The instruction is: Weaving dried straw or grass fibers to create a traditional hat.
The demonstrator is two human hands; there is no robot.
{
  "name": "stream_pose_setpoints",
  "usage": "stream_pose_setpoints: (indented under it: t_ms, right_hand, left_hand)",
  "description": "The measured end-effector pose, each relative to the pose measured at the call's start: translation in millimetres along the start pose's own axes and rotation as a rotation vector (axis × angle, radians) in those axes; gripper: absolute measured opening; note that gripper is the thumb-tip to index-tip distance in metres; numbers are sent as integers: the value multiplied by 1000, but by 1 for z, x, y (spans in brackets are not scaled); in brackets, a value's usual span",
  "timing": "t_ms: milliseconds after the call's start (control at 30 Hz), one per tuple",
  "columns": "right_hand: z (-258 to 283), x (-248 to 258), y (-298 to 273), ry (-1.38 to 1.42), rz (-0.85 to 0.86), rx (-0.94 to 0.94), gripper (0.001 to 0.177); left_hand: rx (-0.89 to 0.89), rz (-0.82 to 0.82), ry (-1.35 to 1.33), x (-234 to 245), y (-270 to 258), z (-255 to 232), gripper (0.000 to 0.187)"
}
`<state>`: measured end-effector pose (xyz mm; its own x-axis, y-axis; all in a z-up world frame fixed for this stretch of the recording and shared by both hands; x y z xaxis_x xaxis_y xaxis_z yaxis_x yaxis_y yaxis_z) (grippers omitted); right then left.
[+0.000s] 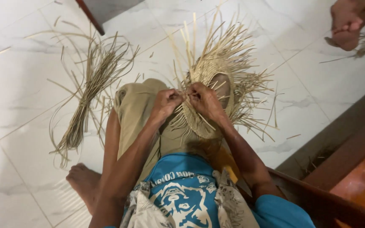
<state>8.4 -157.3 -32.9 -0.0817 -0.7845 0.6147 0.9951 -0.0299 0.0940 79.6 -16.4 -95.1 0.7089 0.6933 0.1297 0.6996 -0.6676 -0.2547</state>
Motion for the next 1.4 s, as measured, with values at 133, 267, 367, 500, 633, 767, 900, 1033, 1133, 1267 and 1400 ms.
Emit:
stream_pose_setpoints:
  t_ms: [133, 267, 367, 500, 633, 767, 900, 1033, 1133, 1267, 1400]
  right_hand:
    - [-6, -1, -8, 210, -11, -77, 21]
    - [-15, -10, -4, 189, 25, -6, 24]
    - [-15, -14, -6, 120, 50, 55, 22]
    - [14, 4, -8, 208, 42, 45, 29]
    - [4, -5, -8, 238, 40, 71, 17]
    - [-14, -19, -9, 26, 94, 70, 27]
    - [-4, -25, -8, -259, 111, -37, 22]
    - [-15, -36, -8, -311, 158, -91, 27]
    - [13, -26, -12, -101, 200, -142, 28]
    - [2, -27, -11, -196, 175, -174, 34]
    - [-17, -33, -16, -149, 140, -261, 29]
  left_hand:
    - [-8, -63, -28, -4, -2, -9, 17]
    - [20, -49, 10, 2, 1, -5, 20]
    - [56, 52, -25, 12, -26, -58, 30]
    - [63, 201, 93, 14, -9, -45, 22]
    - [41, 215, 145, 13, 7, -13, 20]
    - [193, 142, 435, 18, -1, -25, 19]
    - [237, 112, 587, 15, 8, -2, 20]
    - [240, 100, 645, 11, 10, -16, 21]
    - [200, 117, 551, 12, 0, -21, 21]
    - [172, 75, 269, 13, -13, -31, 17]
    - [68, 76, 130, 12, -7, -21, 14]
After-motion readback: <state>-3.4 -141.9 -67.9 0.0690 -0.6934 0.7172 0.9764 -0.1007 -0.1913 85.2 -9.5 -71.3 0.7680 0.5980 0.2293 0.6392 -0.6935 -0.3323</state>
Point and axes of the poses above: each hand's wrist, its own y-axis towards the middle knuckle, its own x-axis out of the back of the hand, z = x × y, the point moved 5 cm from there along y, towards the middle knuckle, and after that the axes turned 9 degrees about z, right-handed, at the moved point
